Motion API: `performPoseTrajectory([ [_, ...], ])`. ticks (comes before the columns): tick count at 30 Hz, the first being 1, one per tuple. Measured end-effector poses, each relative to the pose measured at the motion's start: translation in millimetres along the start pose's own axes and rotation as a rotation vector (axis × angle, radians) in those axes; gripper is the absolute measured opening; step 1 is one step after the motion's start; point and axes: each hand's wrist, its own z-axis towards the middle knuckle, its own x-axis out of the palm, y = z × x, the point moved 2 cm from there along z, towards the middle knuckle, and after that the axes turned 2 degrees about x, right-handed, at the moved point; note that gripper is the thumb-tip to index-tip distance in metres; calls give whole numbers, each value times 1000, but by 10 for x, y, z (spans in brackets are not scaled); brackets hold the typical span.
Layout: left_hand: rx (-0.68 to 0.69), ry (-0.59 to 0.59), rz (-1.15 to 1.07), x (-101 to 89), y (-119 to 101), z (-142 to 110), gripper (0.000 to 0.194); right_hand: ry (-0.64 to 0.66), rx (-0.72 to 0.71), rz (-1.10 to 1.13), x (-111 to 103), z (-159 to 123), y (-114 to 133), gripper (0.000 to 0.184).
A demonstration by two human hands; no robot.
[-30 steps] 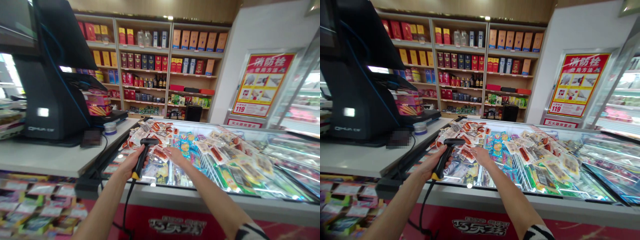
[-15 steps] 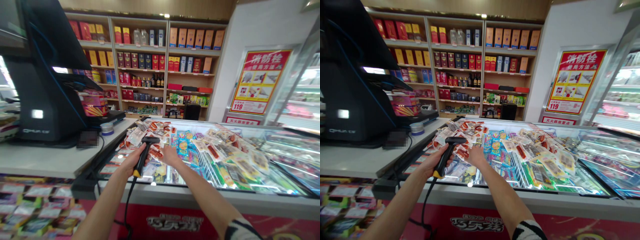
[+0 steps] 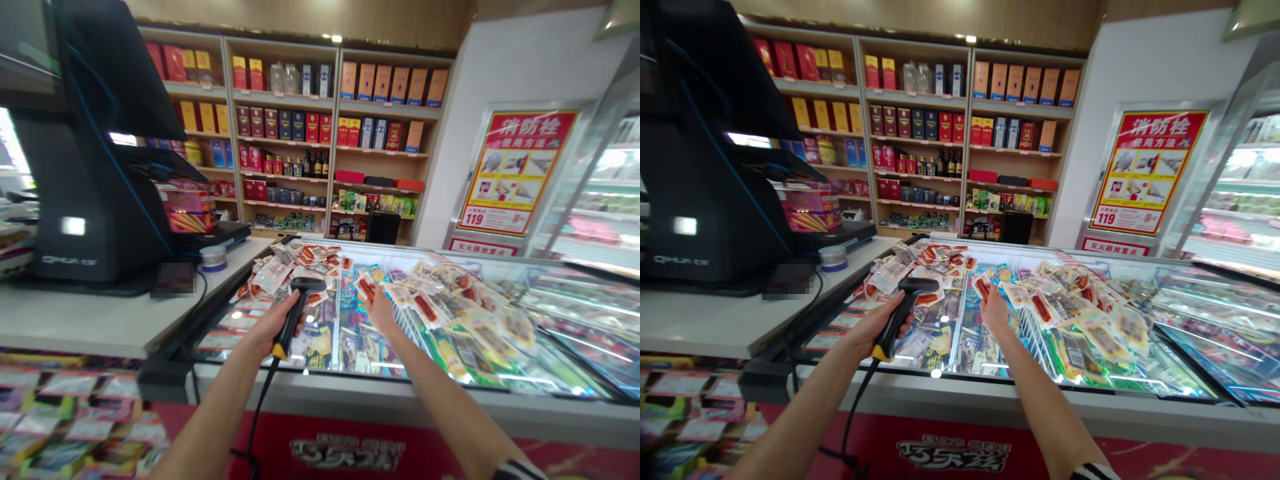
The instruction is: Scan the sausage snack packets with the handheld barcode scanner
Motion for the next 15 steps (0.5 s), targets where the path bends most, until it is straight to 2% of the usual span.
performPoseTrajectory([
  [8, -19, 106, -8, 152, 63, 81, 36, -84, 47, 162, 53, 81, -141, 37],
  [15, -28, 159, 26, 292, 54, 119, 37, -83, 39, 203, 62, 91, -179, 38],
])
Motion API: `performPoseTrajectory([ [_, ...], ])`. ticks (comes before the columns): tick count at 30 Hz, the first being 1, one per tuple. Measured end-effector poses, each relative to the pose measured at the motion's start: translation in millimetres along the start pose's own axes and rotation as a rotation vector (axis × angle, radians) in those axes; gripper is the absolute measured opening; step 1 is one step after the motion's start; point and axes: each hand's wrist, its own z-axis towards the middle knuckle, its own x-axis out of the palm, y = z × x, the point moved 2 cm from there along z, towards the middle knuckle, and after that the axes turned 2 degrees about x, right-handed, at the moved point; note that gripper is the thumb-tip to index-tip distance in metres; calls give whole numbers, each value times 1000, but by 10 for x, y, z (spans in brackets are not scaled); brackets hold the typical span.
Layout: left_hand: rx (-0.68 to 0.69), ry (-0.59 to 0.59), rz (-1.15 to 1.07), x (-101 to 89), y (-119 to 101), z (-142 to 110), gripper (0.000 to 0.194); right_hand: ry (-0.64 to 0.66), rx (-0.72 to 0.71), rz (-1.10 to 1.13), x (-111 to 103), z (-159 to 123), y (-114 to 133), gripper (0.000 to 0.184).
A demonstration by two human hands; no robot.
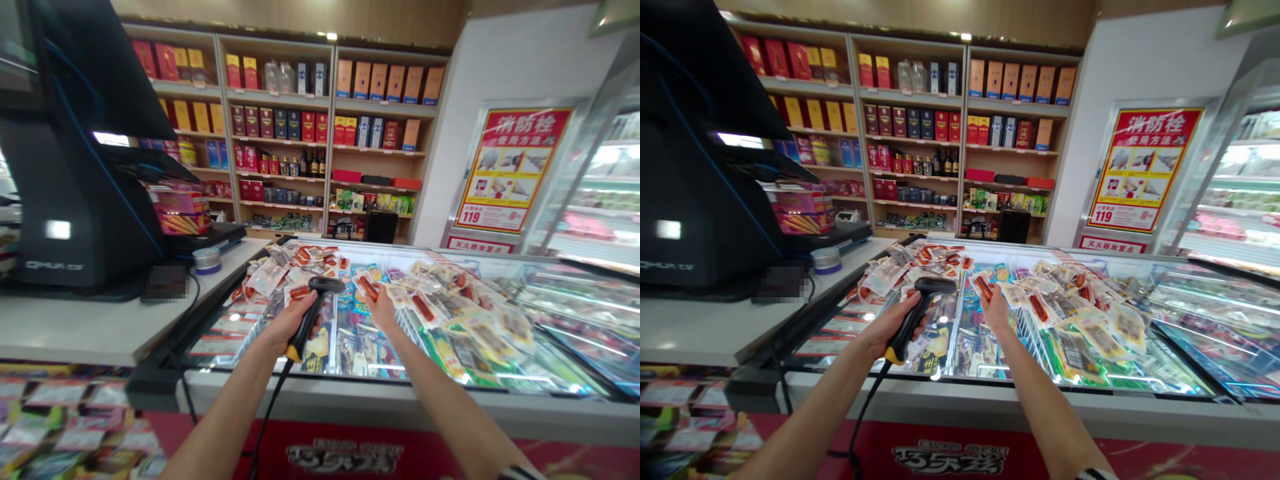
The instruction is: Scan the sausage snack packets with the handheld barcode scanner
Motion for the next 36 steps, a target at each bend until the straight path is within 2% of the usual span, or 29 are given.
performPoseTrajectory([
  [6, 26, 57, -14, 139, 13, 55, 37, 11, 47, -74, -66, -34, 29, 39],
  [10, 13, 53, -35, 222, -4, 73, 37, 11, 64, -118, -94, -48, 30, 40],
  [20, 73, 63, -56, 304, -116, -2, 37, 48, 78, -172, -104, -70, 51, 39],
  [23, 78, 42, -62, 259, -121, 10, 36, 62, 82, -293, -130, -73, 26, 38],
  [28, 65, -43, -67, 66, -82, 42, 32, 106, 140, -502, -213, -21, -122, 29],
  [36, 47, -159, -66, -238, -31, 8, 32, 51, 288, -589, -552, 126, -586, 28],
])
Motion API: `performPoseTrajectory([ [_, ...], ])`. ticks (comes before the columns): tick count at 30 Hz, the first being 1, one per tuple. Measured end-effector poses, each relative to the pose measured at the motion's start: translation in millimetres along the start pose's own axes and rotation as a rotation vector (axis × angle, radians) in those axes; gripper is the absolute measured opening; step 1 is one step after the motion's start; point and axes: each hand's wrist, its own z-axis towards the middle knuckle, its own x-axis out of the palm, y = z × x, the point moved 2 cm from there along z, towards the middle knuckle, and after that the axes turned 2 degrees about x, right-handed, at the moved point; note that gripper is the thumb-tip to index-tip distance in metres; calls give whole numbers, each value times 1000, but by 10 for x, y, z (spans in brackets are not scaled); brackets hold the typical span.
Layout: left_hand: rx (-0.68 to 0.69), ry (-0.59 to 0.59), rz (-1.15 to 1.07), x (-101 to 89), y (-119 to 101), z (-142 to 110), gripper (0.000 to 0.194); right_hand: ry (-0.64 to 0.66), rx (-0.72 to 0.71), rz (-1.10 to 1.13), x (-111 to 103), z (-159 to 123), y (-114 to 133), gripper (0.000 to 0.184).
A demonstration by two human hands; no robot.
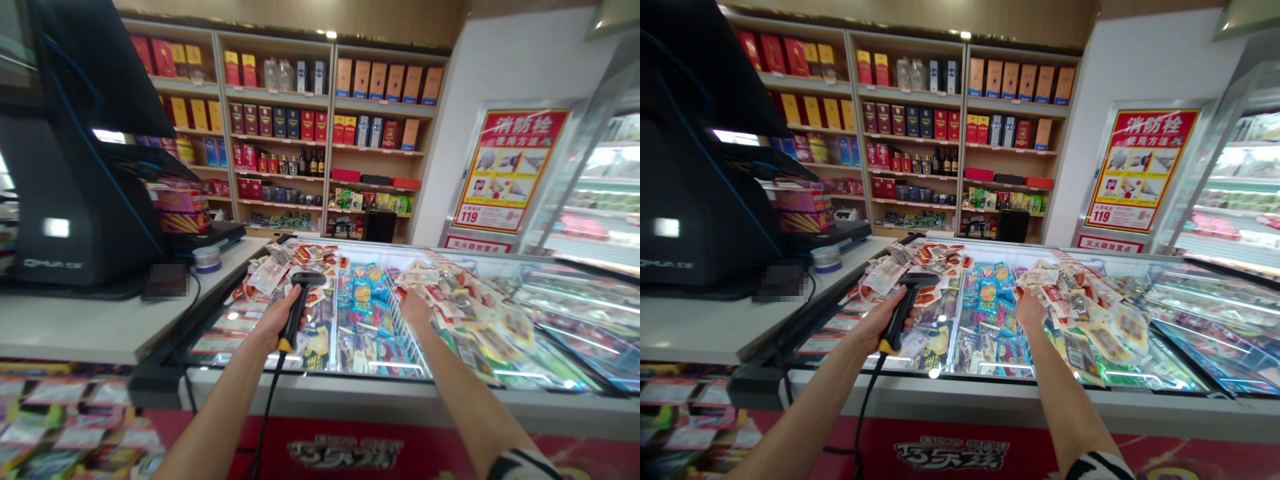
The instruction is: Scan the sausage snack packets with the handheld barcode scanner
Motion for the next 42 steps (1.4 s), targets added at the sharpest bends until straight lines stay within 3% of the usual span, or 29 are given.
performPoseTrajectory([
  [4, 17, 1, -15, -117, -37, -18, 31, 20, 76, -14, -100, 77, -159, 34],
  [6, 29, 3, -19, -178, -61, -27, 30, 31, 70, -21, -169, 62, -97, 42],
  [9, 49, -26, -9, -282, -91, -42, 29, -68, -13, -88, -283, -21, 156, 47],
  [12, 47, -82, 4, -376, -103, -59, 31, -143, -222, -90, -328, -172, 560, 39],
  [16, 33, -136, 4, -428, -113, -83, 32, -52, -639, 94, -228, -467, 1267, 29],
  [19, 37, -127, 3, -430, -124, -108, 33, 5, -873, 155, -113, -685, 1752, 27],
  [22, 43, -131, 7, -438, -134, -129, 32, 60, -994, 113, -6, -823, 2011, 31],
  [26, 41, -117, -4, -427, -122, -123, 30, 63, -943, 37, 84, -814, 1911, 35],
  [31, 14, -52, -6, -302, -55, -94, 31, 55, -758, 9, 52, -591, 1416, 40],
  [35, -2, -19, 11, -173, -11, -63, 32, 150, -644, -8, -35, -459, 1108, 48],
  [38, 6, -14, 38, -110, 16, -19, 33, 132, -664, -6, -51, -460, 1050, 49],
  [42, 4, -5, 59, -43, 45, 19, 34, 42, -697, 36, 15, -536, 1125, 38],
])
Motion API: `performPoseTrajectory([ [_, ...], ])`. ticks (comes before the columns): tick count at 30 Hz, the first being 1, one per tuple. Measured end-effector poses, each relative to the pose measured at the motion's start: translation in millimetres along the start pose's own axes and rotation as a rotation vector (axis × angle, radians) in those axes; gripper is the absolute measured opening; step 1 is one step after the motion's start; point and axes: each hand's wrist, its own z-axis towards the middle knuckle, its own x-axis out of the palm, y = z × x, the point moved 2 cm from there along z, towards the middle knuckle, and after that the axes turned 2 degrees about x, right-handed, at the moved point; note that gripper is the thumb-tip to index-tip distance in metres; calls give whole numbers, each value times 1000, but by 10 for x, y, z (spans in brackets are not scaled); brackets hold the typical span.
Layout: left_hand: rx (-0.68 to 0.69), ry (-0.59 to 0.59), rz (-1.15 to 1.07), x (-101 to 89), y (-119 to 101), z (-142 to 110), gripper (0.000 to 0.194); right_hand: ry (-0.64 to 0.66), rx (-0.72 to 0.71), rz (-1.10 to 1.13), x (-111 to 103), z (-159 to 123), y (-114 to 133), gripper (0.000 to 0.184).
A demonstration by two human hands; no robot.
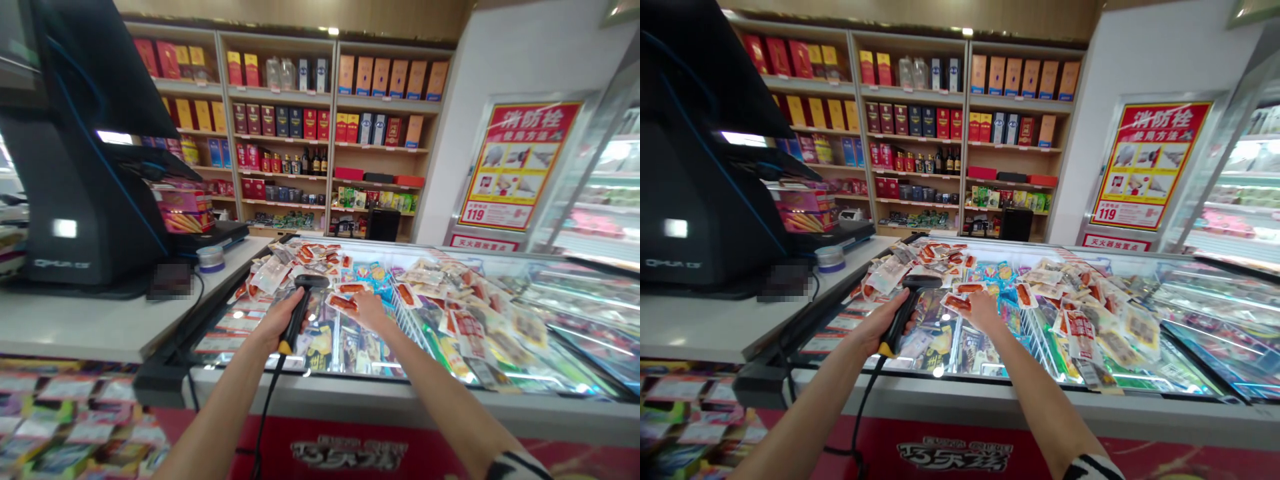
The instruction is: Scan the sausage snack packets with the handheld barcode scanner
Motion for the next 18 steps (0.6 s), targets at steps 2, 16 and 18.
performPoseTrajectory([
  [2, -1, -3, 5, 33, 2, 0, 34, -13, 6, 10, 33, 2, 53, 34],
  [16, -20, 167, 48, 299, 55, -45, 34, -398, 300, 10, -127, -97, -384, 24],
  [18, -15, 186, 48, 347, 43, -57, 34, -406, 319, 11, -136, -102, -417, 24],
])
